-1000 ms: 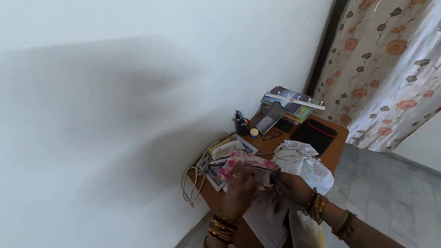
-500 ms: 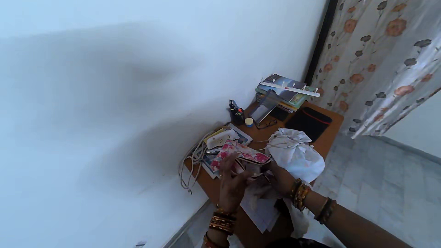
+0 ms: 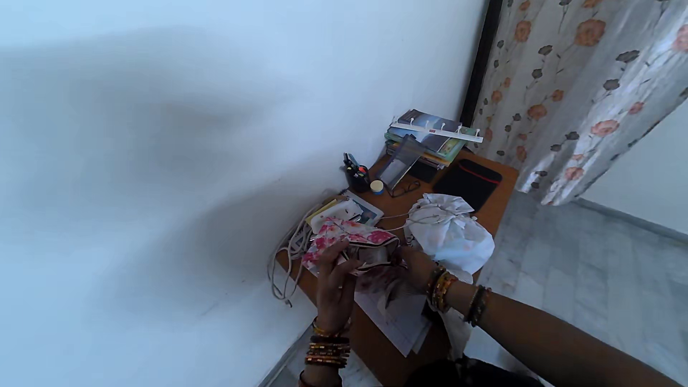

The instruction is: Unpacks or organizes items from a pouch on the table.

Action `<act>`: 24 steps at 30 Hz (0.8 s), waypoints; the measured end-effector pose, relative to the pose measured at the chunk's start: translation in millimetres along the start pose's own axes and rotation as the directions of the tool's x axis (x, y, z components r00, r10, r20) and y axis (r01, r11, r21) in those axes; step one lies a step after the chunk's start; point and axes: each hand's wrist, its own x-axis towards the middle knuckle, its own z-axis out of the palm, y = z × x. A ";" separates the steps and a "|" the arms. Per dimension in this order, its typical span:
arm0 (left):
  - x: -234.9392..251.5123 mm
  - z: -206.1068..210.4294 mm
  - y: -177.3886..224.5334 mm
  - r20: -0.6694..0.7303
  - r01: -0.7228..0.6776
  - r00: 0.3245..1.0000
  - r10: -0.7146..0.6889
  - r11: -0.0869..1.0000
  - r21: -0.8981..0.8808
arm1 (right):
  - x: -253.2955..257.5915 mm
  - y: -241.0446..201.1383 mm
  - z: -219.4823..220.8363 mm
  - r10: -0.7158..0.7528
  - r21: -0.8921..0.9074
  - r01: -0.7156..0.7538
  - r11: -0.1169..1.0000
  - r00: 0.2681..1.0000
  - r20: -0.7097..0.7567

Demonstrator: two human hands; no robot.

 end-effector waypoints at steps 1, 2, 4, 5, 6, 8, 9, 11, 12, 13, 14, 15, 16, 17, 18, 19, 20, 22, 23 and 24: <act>0.1 0.0 -0.4 0.001 -0.004 1.000 0.004 1.000 -0.002 | 1.6 -1.3 -2.0 0.004 -0.016 -0.004 1.000 1.000 0.011; 0.3 -0.6 -0.6 0.002 -0.006 1.000 0.006 1.000 -0.003 | 2.9 -1.6 -2.9 0.005 -0.020 -0.005 1.000 1.000 0.012; 0.5 -2.6 -1.1 0.000 -0.002 1.000 0.002 1.000 -0.005 | 5.5 -0.7 -2.8 0.003 0.005 -0.003 1.000 1.000 0.000; 0.6 -3.5 -1.3 -0.003 0.004 1.000 -0.004 1.000 -0.008 | 6.2 0.0 -2.1 -0.004 0.025 0.004 1.000 1.000 -0.011; 0.9 -4.4 -1.4 -0.008 0.011 1.000 -0.011 1.000 -0.013 | 6.5 0.2 -0.9 -0.013 0.045 0.015 0.999 1.000 -0.026; 2.0 -6.3 -1.5 -0.006 0.024 1.000 -0.024 1.000 -0.005 | 6.7 -1.2 0.8 -0.013 0.049 0.015 0.999 0.999 -0.039; 2.7 -6.8 -1.4 -0.005 0.027 1.000 -0.027 1.000 0.002 | 6.8 -3.1 1.7 0.003 0.033 -0.002 0.999 0.999 -0.042; 4.0 -8.8 0.2 0.003 0.034 0.999 -0.034 0.999 0.022 | 6.6 -8.9 6.5 0.062 -0.008 -0.062 0.998 0.997 -0.039; 4.9 -10.4 1.2 0.006 0.043 0.999 -0.043 0.999 0.030 | 7.1 -11.1 9.7 0.083 -0.025 -0.084 0.996 0.996 -0.038; 5.7 -12.7 1.6 0.010 0.058 0.998 -0.058 0.998 0.035 | 8.3 -12.7 12.1 0.087 -0.030 -0.089 0.996 0.995 -0.045; 6.4 -15.3 1.2 0.011 0.073 0.997 -0.073 0.997 0.030 | 9.6 -14.6 13.1 0.083 -0.033 -0.084 0.996 0.995 -0.050; 6.8 -18.5 0.2 0.019 0.092 0.996 -0.092 0.996 0.018 | 11.8 -16.1 13.4 0.073 -0.038 -0.075 0.996 0.996 -0.052; 6.8 -22.7 -1.3 0.039 0.115 0.993 -0.115 0.993 -0.002 | 14.2 -17.2 13.4 0.064 -0.048 -0.066 0.997 0.997 -0.051; 6.9 -26.9 -2.7 0.055 0.136 0.989 -0.135 0.991 -0.017 | 16.5 -18.1 13.5 0.055 -0.058 -0.057 0.997 0.997 -0.045; 7.3 -31.0 -3.7 0.064 0.155 0.986 -0.153 0.988 -0.019 | 18.1 -19.4 13.5 0.048 -0.058 -0.050 0.997 0.998 -0.036; 7.8 -35.3 -4.4 0.075 0.176 0.982 -0.174 0.984 -0.017 | 18.8 -21.4 13.6 0.044 -0.061 -0.046 0.997 0.999 -0.029; 8.4 -39.2 -4.6 0.084 0.203 0.976 -0.201 0.979 -0.017 | 18.6 -24.2 13.4 0.044 -0.068 -0.046 0.997 0.999 -0.024; 10.2 -44.9 -3.2 0.098 0.245 0.965 -0.243 0.969 -0.011 | 17.4 -29.3 13.4 0.044 -0.088 -0.045 0.995 0.999 -0.018; 10.8 -45.9 -1.8 0.096 0.250 0.963 -0.251 0.968 0.017 | 16.8 -31.4 12.9 0.042 -0.098 -0.043 0.994 0.999 -0.013; 11.2 -45.8 1.4 0.084 0.244 0.965 -0.250 0.966 0.081 | 16.6 -33.1 12.6 0.040 -0.113 -0.041 0.993 0.999 -0.006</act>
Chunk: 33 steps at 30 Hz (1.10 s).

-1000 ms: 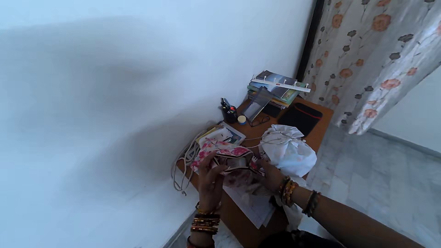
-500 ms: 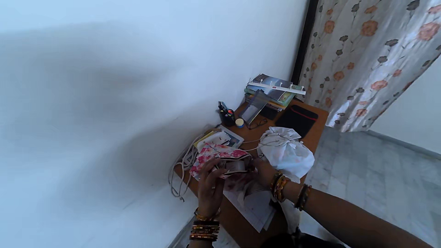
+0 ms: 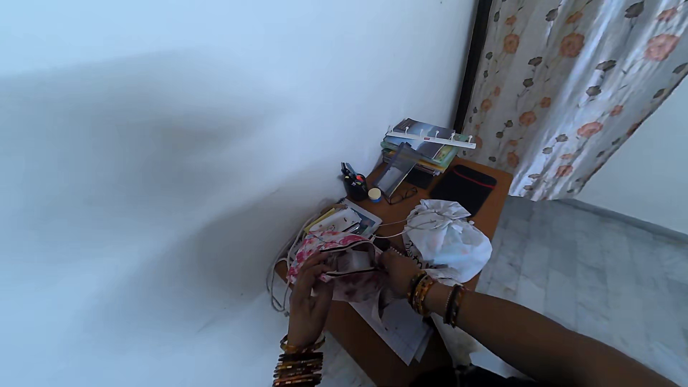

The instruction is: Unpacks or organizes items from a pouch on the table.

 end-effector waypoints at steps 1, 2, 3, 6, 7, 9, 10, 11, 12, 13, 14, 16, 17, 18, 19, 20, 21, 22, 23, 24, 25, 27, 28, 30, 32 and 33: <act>-0.5 1.3 5.3 -0.027 -0.014 0.999 0.017 0.994 0.105 | 0.0 -1.0 -0.2 -0.007 -0.015 0.007 1.000 1.000 0.006; -1.1 3.7 11.7 -0.055 -0.043 0.997 0.057 0.975 0.218 | -0.2 -1.6 -0.1 -0.012 -0.020 0.012 1.000 1.000 0.007; -1.9 6.2 17.6 -0.079 -0.086 0.990 0.117 0.944 0.319 | -0.3 -1.8 0.6 -0.016 -0.018 0.016 1.000 1.000 0.006; -6.5 13.8 37.9 -0.075 -0.207 0.961 0.266 0.873 0.441 | 0.4 0.1 3.7 -0.041 0.013 0.041 0.999 0.999 -0.002; -8.5 16.2 42.0 -0.029 -0.256 0.953 0.301 0.853 0.454 | 0.3 0.3 5.4 -0.048 0.020 0.047 0.999 0.999 0.003; -8.2 22.0 44.2 0.127 -0.339 0.938 0.322 0.782 0.523 | 0.2 -0.4 7.5 -0.064 0.022 0.063 0.998 0.998 0.020; -5.2 23.7 43.5 0.223 -0.373 0.928 0.299 0.735 0.567 | 0.2 -1.0 7.8 -0.074 0.023 0.073 0.997 0.997 0.031; -1.3 23.4 43.1 0.320 -0.394 0.916 0.242 0.692 0.605 | 0.3 -1.6 8.4 -0.084 0.020 0.083 0.996 0.996 0.040; 3.5 21.8 43.6 0.399 -0.402 0.902 0.165 0.661 0.634 | 0.1 -2.6 9.1 -0.096 0.017 0.096 0.995 0.994 0.043; 9.4 19.7 45.0 0.451 -0.401 0.888 0.090 0.631 0.664 | -0.2 -4.3 9.2 -0.109 0.007 0.109 0.994 0.993 0.050; 16.3 17.4 47.7 0.484 -0.385 0.875 0.000 0.604 0.698 | -0.5 -6.4 9.1 -0.124 -0.012 0.125 0.992 0.990 0.061; 33.2 13.0 54.7 0.505 -0.309 0.827 -0.247 0.552 0.775 | -0.5 -10.7 12.8 -0.152 -0.040 0.156 0.987 0.985 0.079; 41.5 11.7 58.0 0.499 -0.269 0.783 -0.371 0.521 0.810 | -1.3 -13.0 15.1 -0.162 -0.051 0.167 0.985 0.983 0.089; 48.8 11.5 62.0 0.496 -0.247 0.717 -0.491 0.486 0.838 | -2.3 -14.3 16.8 -0.166 -0.060 0.173 0.983 0.981 0.099; 51.9 12.6 63.3 0.506 -0.250 0.667 -0.547 0.476 0.843 | -2.6 -14.0 17.7 -0.167 -0.065 0.174 0.983 0.980 0.105; 49.4 13.8 61.6 0.538 -0.270 0.656 -0.529 0.501 0.822 | -2.1 -12.3 18.3 -0.165 -0.066 0.173 0.983 0.980 0.109; 43.9 14.7 57.0 0.578 -0.308 0.669 -0.466 0.535 0.787 | -1.3 -9.9 18.8 -0.162 -0.063 0.169 0.984 0.981 0.109; 38.7 15.6 51.5 0.605 -0.349 0.691 -0.394 0.551 0.758 | -1.2 -7.9 18.8 -0.158 -0.056 0.165 0.985 0.982 0.108; 37.5 16.7 48.6 0.615 -0.367 0.690 -0.381 0.548 0.751 | -1.6 -7.1 18.1 -0.154 -0.048 0.160 0.986 0.982 0.106; 40.7 17.7 49.5 0.610 -0.350 0.655 -0.446 0.536 0.768 | -1.9 -8.3 17.2 -0.152 -0.040 0.157 0.987 0.982 0.109; 44.6 19.1 50.5 0.585 -0.319 0.622 -0.520 0.513 0.797 | -1.0 -10.3 17.1 -0.155 -0.033 0.159 0.987 0.982 0.110; 46.5 22.0 48.3 0.518 -0.255 0.624 -0.585 0.475 0.842 | 2.1 -14.2 18.0 -0.160 -0.030 0.164 0.986 0.981 0.114; 40.3 22.4 42.6 0.496 -0.236 0.704 -0.508 0.491 0.838 | 3.3 -14.9 17.7 -0.156 -0.024 0.160 0.987 0.982 0.111; 16.9 27.3 19.1 0.385 -0.279 0.921 -0.064 0.584 0.763 | 2.8 -11.7 15.5 -0.143 0.008 0.143 0.990 0.986 0.087; -0.7 36.1 5.6 0.204 -0.321 0.946 0.251 0.648 0.691 | 2.0 -9.0 15.3 -0.137 0.050 0.134 0.990 0.988 0.068; -7.0 39.3 6.7 0.127 -0.299 0.948 0.292 0.682 0.667 | 2.7 -8.7 15.5 -0.141 0.070 0.136 0.988 0.988 0.060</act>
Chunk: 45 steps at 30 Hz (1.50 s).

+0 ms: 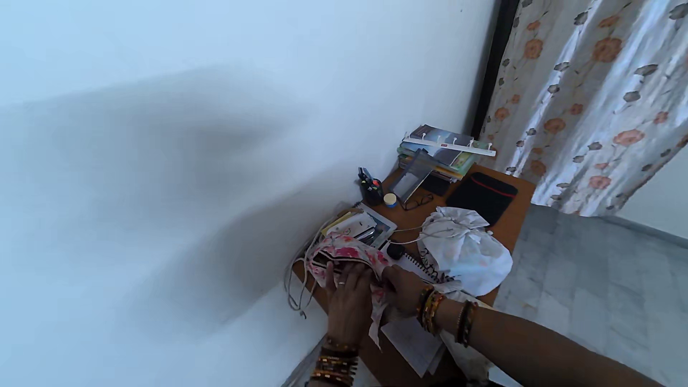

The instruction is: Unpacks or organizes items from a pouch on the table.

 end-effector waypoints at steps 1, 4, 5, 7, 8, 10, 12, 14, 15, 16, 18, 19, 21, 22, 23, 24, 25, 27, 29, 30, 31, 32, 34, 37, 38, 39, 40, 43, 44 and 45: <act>-3.3 -1.9 5.9 -0.035 0.054 0.998 -0.055 0.998 -0.030 | 1.0 0.2 0.2 -0.006 0.015 0.007 1.000 1.000 -0.005; -2.5 -19.2 25.4 0.202 0.344 0.926 -0.319 0.933 -0.102 | 5.0 1.1 1.1 -0.021 0.039 0.021 0.999 1.000 -0.006; 2.7 -25.7 30.3 0.382 0.468 0.832 -0.403 0.879 -0.092 | 6.0 1.5 1.2 -0.022 0.045 0.022 0.999 1.000 -0.007; 6.9 -24.0 34.8 0.576 0.611 0.659 -0.484 0.791 -0.033 | 6.7 1.6 2.2 -0.020 0.042 0.020 0.999 1.000 -0.007; 6.0 -19.6 36.2 0.601 0.643 0.622 -0.501 0.766 -0.026 | 6.5 1.3 2.1 -0.021 0.040 0.021 0.999 1.000 -0.006; 5.2 -15.0 37.2 0.638 0.682 0.574 -0.514 0.731 -0.025 | 6.4 2.0 3.7 -0.024 0.025 0.024 0.999 1.000 -0.012; 4.9 -13.0 36.1 0.661 0.694 0.558 -0.501 0.719 -0.041 | 6.1 4.1 5.5 -0.030 0.004 0.030 1.000 0.999 -0.013; 7.9 -12.6 35.5 0.696 0.702 0.518 -0.497 0.712 -0.014 | 5.4 6.6 6.9 -0.046 -0.002 0.046 0.999 0.999 -0.015; 11.6 -13.5 35.9 0.721 0.704 0.481 -0.498 0.710 0.021 | 4.8 7.2 6.8 -0.050 -0.005 0.050 0.999 0.999 -0.017; 16.3 -14.5 36.4 0.743 0.700 0.441 -0.503 0.711 0.065 | 4.3 7.5 6.7 -0.051 -0.008 0.051 0.999 0.999 -0.016; 25.1 -16.6 35.9 0.776 0.682 0.368 -0.512 0.716 0.149 | 3.9 6.8 7.0 -0.043 -0.015 0.043 0.999 0.999 -0.003; 27.5 -16.3 35.2 0.781 0.677 0.348 -0.518 0.715 0.172 | 4.0 6.5 7.3 -0.037 -0.018 0.037 0.999 0.999 0.007; 30.2 -15.3 34.8 0.781 0.679 0.339 -0.525 0.711 0.183 | 3.9 6.3 6.8 -0.028 -0.016 0.029 0.999 0.999 0.018; 29.9 -14.0 34.2 0.779 0.683 0.344 -0.525 0.709 0.176 | 3.4 6.3 6.6 -0.024 -0.014 0.025 1.000 1.000 0.019; 29.0 -12.4 33.3 0.777 0.688 0.351 -0.523 0.706 0.164 | 3.0 6.3 6.6 -0.023 -0.012 0.023 1.000 1.000 0.018; 28.3 -11.1 32.1 0.778 0.692 0.354 -0.519 0.705 0.156 | 3.0 6.5 6.9 -0.026 -0.010 0.026 1.000 1.000 0.016; 28.1 -10.8 31.5 0.781 0.690 0.354 -0.515 0.707 0.153 | 2.9 6.6 7.2 -0.030 -0.008 0.030 1.000 0.999 0.015; 32.4 -15.4 32.0 0.795 0.661 0.334 -0.506 0.728 0.185 | 1.2 5.5 6.7 -0.031 -0.002 0.031 1.000 0.999 0.022; 44.7 -27.1 33.5 0.831 0.588 0.277 -0.483 0.769 0.251 | -0.1 5.2 6.9 -0.036 0.009 0.035 0.999 0.999 0.017; 50.6 -33.8 34.8 0.845 0.539 0.255 -0.469 0.795 0.279 | -0.8 5.0 7.2 -0.034 0.011 0.033 0.999 0.999 0.017; 54.9 -39.7 36.5 0.853 0.485 0.251 -0.458 0.822 0.298 | -1.2 4.8 7.2 -0.028 0.013 0.028 1.000 0.999 0.021; 57.3 -44.0 38.6 0.855 0.436 0.265 -0.446 0.846 0.306 | -0.7 5.2 7.4 -0.023 0.012 0.023 1.000 1.000 0.022; 57.5 -47.6 42.7 0.846 0.355 0.334 -0.415 0.887 0.295 | 0.0 5.6 8.4 -0.018 0.007 0.018 1.000 1.000 0.016; 46.7 -43.3 45.0 0.785 0.254 0.520 -0.335 0.939 0.233 | -0.9 5.6 10.1 -0.018 0.003 0.018 1.000 1.000 0.010; 40.2 -40.2 45.1 0.728 0.217 0.622 -0.288 0.957 0.193 | -1.2 5.7 10.2 -0.019 0.007 0.018 1.000 1.000 0.003; 33.2 -36.4 45.5 0.653 0.178 0.720 -0.235 0.972 0.154 | -1.7 5.2 10.3 -0.016 0.013 0.016 1.000 1.000 -0.007; 27.2 -32.2 46.3 0.578 0.143 0.793 -0.192 0.981 0.130 | -2.0 4.4 10.1 -0.011 0.011 0.011 1.000 1.000 -0.012; 24.1 -31.1 46.8 0.599 0.142 0.776 -0.198 0.980 0.140 | -2.7 4.5 10.5 -0.007 0.001 0.007 1.000 1.000 -0.006; 23.4 -31.9 43.8 0.595 0.140 0.780 -0.194 0.981 0.135 | -2.7 4.9 10.7 -0.010 0.003 0.010 1.000 1.000 -0.007; 20.0 -30.9 39.3 0.537 0.139 0.825 -0.175 0.984 0.108 | -2.6 5.9 11.1 -0.012 0.006 0.012 1.000 1.000 -0.007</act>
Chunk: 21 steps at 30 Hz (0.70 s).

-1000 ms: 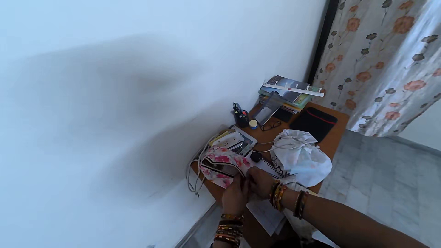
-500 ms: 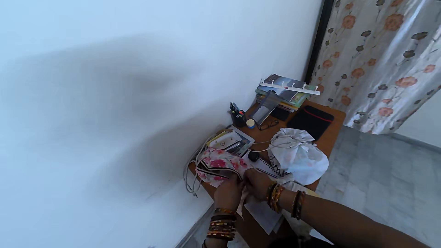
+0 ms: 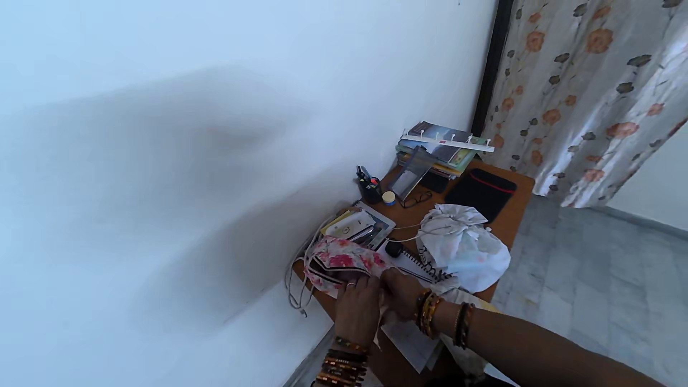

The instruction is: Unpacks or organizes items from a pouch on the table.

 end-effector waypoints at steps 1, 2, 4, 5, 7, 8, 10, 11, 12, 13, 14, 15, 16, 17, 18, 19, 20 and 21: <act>-1.4 4.9 -5.7 -0.119 -0.024 0.993 0.021 0.999 -0.026 | -0.1 0.7 0.2 0.000 0.001 0.000 1.000 1.000 -0.002; -2.0 8.3 -11.2 -0.227 -0.041 0.973 0.031 0.998 -0.040 | -0.2 1.0 -0.2 0.003 0.001 -0.003 1.000 1.000 -0.002; -3.1 10.0 -21.1 -0.360 -0.036 0.933 0.013 0.998 -0.055 | -0.4 1.1 -0.4 0.011 -0.007 -0.011 1.000 1.000 0.004; -3.1 8.8 -26.8 -0.412 -0.028 0.911 0.000 0.998 -0.063 | -0.4 0.8 -0.7 0.016 -0.014 -0.016 1.000 1.000 0.007; -2.1 2.0 -39.5 -0.500 -0.009 0.865 -0.028 0.998 -0.070 | -1.0 -1.0 -1.7 0.027 -0.022 -0.026 0.999 0.999 0.021; -1.8 -3.1 -45.4 -0.529 0.011 0.847 -0.052 0.997 -0.081 | -1.2 -1.3 -1.4 0.027 -0.022 -0.026 0.999 0.999 0.023; 0.2 -15.2 -57.8 -0.558 0.052 0.823 -0.105 0.993 -0.110 | -0.6 -0.6 -0.8 0.024 -0.017 -0.024 1.000 0.999 0.021; 2.1 -20.4 -64.9 -0.565 0.068 0.815 -0.131 0.989 -0.131 | -0.5 -0.4 -0.9 0.024 -0.017 -0.024 1.000 1.000 0.020; 3.9 -25.3 -72.6 -0.563 0.077 0.812 -0.155 0.984 -0.160 | -1.0 -0.5 -0.7 0.027 -0.016 -0.026 1.000 0.999 0.019; 5.7 -29.3 -79.9 -0.554 0.085 0.813 -0.181 0.977 -0.194 | -1.7 -0.1 -0.1 0.027 -0.015 -0.027 1.000 1.000 0.013; 7.9 -32.5 -86.2 -0.528 0.106 0.820 -0.220 0.965 -0.239 | -2.0 0.4 0.5 0.029 -0.018 -0.029 0.999 1.000 0.010; 10.3 -35.0 -91.5 -0.482 0.135 0.833 -0.272 0.944 -0.301 | -1.5 1.4 1.2 0.029 -0.020 -0.029 0.999 1.000 0.007; 12.9 -36.5 -96.5 -0.420 0.174 0.845 -0.332 0.912 -0.371 | -1.2 1.8 1.5 0.030 -0.022 -0.030 0.999 0.999 0.010; 15.9 -37.5 -100.6 -0.353 0.223 0.849 -0.392 0.874 -0.432 | -1.1 1.6 1.3 0.031 -0.025 -0.031 0.999 0.999 0.014; 19.5 -39.0 -104.0 -0.274 0.283 0.847 -0.456 0.822 -0.493 | -0.7 0.8 0.8 0.031 -0.030 -0.031 0.999 0.999 0.018; 23.6 -40.0 -107.5 -0.196 0.335 0.835 -0.515 0.757 -0.561 | -0.2 -0.4 0.2 0.032 -0.036 -0.031 0.999 0.999 0.019; 27.8 -39.4 -111.6 -0.126 0.378 0.816 -0.564 0.686 -0.622 | 0.5 -1.4 0.2 0.032 -0.040 -0.031 0.999 0.999 0.020; 31.9 -37.5 -116.4 -0.061 0.415 0.797 -0.601 0.619 -0.667 | 1.3 -2.0 0.7 0.029 -0.047 -0.028 0.999 0.999 0.021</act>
